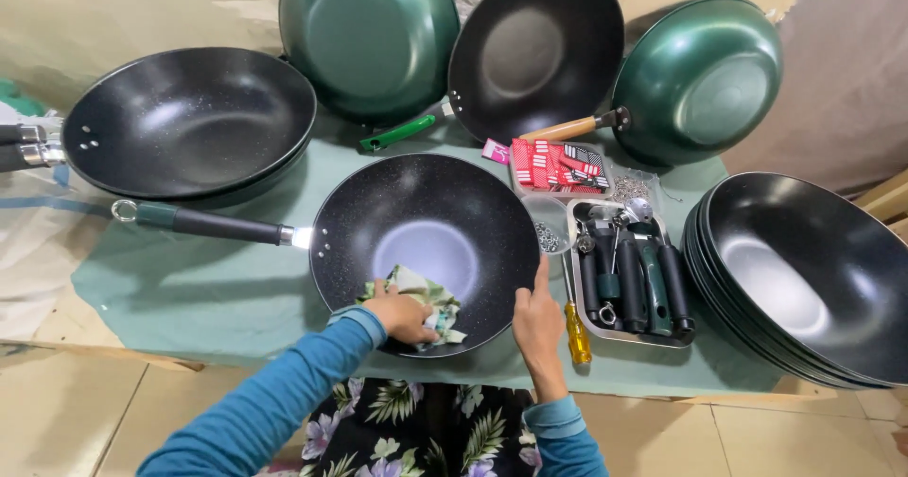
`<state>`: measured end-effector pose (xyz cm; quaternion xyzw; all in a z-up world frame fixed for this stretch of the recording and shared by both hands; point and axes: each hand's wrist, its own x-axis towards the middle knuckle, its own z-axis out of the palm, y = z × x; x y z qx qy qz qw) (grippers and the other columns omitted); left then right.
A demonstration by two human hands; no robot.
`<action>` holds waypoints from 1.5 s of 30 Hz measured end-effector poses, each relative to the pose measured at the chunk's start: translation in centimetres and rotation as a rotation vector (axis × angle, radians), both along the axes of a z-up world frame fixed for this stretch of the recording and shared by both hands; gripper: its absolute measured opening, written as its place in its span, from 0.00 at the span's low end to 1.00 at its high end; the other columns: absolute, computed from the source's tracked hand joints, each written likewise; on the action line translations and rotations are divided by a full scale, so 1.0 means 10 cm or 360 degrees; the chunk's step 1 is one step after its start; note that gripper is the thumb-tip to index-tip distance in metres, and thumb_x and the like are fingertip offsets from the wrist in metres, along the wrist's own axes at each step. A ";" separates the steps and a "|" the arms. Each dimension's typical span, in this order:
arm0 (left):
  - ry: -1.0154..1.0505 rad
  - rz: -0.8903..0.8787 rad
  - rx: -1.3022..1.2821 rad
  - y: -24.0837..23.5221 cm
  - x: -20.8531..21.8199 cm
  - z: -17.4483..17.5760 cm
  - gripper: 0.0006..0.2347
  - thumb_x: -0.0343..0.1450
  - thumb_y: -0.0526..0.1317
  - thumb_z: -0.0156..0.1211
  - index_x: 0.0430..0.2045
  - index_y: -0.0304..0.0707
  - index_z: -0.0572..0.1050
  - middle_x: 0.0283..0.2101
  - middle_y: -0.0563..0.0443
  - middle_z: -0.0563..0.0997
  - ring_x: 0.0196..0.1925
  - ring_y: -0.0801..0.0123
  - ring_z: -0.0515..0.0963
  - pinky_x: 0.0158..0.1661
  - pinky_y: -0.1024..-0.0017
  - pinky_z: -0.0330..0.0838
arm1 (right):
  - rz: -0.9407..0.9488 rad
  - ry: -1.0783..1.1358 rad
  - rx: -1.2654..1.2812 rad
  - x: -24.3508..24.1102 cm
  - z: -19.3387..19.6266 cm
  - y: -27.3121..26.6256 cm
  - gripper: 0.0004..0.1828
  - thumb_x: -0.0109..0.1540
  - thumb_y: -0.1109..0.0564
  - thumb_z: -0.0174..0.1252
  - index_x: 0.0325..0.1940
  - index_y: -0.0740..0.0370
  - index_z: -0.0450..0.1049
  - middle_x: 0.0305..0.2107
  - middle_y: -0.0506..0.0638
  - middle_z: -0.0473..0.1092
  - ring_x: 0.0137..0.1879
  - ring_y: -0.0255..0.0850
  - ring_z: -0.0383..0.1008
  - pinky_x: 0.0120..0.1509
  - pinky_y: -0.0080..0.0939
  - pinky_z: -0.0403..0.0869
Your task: Assembling a handle onto a pan using a screwdriver and then cleaning multiple pans with a cloth.
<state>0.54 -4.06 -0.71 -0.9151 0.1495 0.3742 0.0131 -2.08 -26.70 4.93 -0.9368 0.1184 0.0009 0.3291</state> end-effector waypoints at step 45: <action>-0.0575 0.0280 0.0485 -0.44 0.61 0.38 0.29 0.77 0.66 0.29 0.74 0.69 0.44 0.74 0.51 0.62 0.79 0.52 0.46 0.69 0.39 0.09 | 0.0016 0.0036 -0.0055 0.05 -0.08 -0.04 0.42 0.62 0.52 0.40 0.83 0.44 0.43 0.29 0.62 0.76 0.40 0.60 0.79 0.46 0.57 0.69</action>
